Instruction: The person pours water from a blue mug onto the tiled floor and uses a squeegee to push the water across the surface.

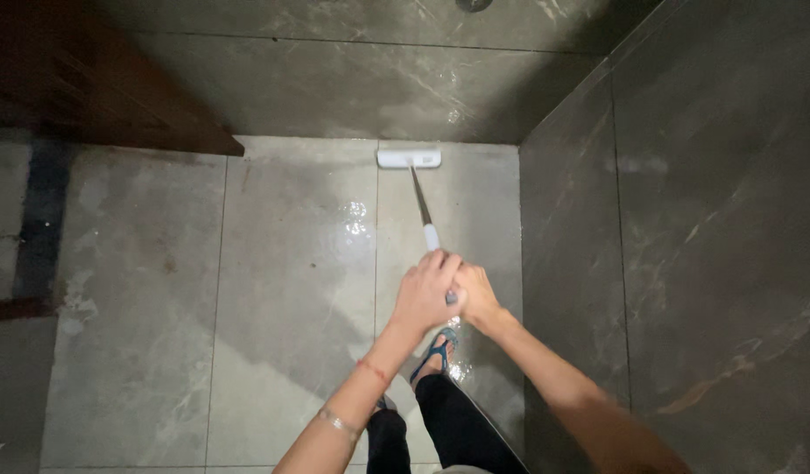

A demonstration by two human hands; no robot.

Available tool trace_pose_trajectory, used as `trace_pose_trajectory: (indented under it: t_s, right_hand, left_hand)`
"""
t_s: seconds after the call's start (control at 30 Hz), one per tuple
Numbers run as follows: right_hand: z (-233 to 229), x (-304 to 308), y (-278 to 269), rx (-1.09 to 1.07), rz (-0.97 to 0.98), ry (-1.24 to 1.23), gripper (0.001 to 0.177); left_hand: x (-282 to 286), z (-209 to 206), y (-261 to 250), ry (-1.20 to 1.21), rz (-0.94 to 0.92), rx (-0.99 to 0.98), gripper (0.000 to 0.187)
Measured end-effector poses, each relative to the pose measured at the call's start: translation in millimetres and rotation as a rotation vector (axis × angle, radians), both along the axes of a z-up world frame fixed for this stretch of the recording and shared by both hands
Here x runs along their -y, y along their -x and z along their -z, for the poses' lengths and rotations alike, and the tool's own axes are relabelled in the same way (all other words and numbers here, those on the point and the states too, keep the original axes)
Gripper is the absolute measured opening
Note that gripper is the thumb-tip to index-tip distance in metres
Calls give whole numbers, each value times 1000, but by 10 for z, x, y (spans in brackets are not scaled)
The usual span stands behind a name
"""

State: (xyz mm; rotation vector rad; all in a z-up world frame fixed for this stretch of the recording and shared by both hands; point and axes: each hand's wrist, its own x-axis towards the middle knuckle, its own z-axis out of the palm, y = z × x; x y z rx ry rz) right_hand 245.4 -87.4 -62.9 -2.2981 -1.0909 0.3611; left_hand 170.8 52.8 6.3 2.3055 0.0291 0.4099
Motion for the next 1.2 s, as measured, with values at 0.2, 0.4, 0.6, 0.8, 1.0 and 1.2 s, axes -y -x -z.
trace_pose_trajectory:
  t_s: [0.2,0.4,0.6,0.8,1.0,1.2]
  right_hand:
    - [6,-134,-67,-119,34,70,21]
    - [-239,79,223,-62,1,78,27]
    - [39,-37,91,-94,15,9,28]
    - [0,69,226,-140,2,-8,30]
    - [-390,337,676,-42,-41,85,29]
    - [-271,39,667,-201,87,-69,35]
  left_hand:
    - [-42,185,-76,-91,-14,-37,30]
    - [45,-141,217,-102,85,-134,34]
    - [13,216,102,-84,-7,-45,36]
    - [121,240,143,-214,43,-99,31]
    - [274,-234,575,-157,118,-105,32]
    - [99,190,542,-4,74,-89,31]
